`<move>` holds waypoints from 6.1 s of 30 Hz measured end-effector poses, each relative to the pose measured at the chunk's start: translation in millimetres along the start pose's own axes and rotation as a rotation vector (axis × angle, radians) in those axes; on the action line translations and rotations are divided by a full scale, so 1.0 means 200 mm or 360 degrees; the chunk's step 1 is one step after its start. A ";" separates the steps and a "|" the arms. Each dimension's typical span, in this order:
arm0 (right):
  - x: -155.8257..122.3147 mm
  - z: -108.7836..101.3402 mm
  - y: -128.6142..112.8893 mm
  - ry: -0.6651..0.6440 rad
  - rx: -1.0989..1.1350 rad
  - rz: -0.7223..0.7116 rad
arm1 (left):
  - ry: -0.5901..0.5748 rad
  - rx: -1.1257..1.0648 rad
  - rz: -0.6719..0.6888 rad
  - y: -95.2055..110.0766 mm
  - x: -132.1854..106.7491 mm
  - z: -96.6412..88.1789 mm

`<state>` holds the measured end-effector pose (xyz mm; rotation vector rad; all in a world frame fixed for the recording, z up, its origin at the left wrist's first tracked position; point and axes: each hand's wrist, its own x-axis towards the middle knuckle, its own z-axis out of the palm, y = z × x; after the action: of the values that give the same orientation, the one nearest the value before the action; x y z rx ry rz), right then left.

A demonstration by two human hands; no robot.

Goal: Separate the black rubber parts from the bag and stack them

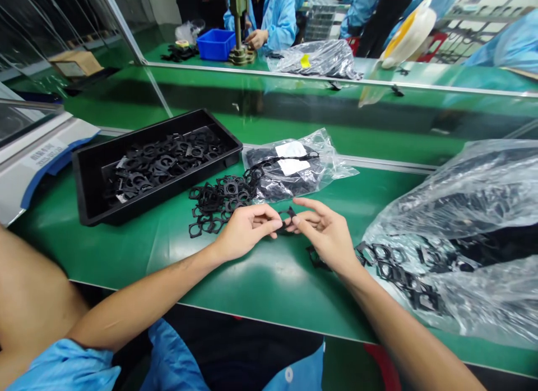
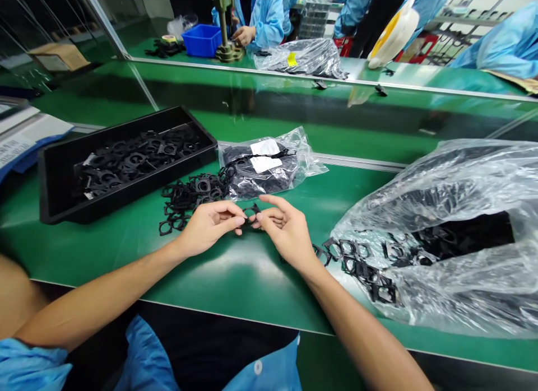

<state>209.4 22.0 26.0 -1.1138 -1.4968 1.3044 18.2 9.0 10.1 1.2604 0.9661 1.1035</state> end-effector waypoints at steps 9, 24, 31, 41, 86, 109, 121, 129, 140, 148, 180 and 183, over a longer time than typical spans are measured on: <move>0.01 0.00 -0.01 0.0268 0.0017 0.0119 | 0.0185 0.0254 0.0411 -0.02 0.00 -0.02; -0.02 0.05 -0.03 0.0034 0.0318 0.0363 | 0.0463 0.0594 0.0641 0.00 -0.01 0.00; -0.02 0.05 -0.02 0.0093 0.0252 0.0310 | 0.0480 0.0484 0.0484 -0.01 -0.01 0.01; -0.03 0.06 -0.03 0.0143 0.0218 0.0281 | 0.0446 0.0497 0.0487 0.00 -0.02 0.03; -0.04 0.07 -0.05 0.0053 0.0255 0.0219 | 0.0561 0.0875 0.0829 -0.01 -0.04 0.03; -0.07 0.05 -0.04 0.0287 -0.0484 -0.0417 | 0.0395 0.0695 0.0863 -0.02 -0.05 0.02; -0.08 0.05 -0.04 0.0243 -0.0631 -0.0609 | 0.0375 0.0575 0.0734 -0.02 -0.04 0.02; -0.06 0.04 -0.05 0.0198 -0.0429 -0.0456 | 0.0349 0.0608 0.0784 0.00 -0.04 0.02; 0.00 0.01 -0.04 -0.0208 0.0606 0.0581 | 0.0270 0.0933 0.1112 -0.01 -0.03 -0.01; -0.04 0.04 -0.02 0.0150 -0.0172 -0.0238 | 0.0390 0.0881 0.1096 0.00 -0.02 -0.03; -0.06 0.05 -0.02 0.0146 -0.0324 -0.0301 | 0.0298 0.0197 0.0270 -0.02 0.01 0.00; -0.05 0.05 -0.01 0.0140 -0.0232 -0.0202 | 0.0255 0.0030 0.0115 -0.02 0.02 -0.01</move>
<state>202.3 9.4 26.5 -1.1339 -1.5898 1.0605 17.3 14.2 5.8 1.2446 1.0596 1.2699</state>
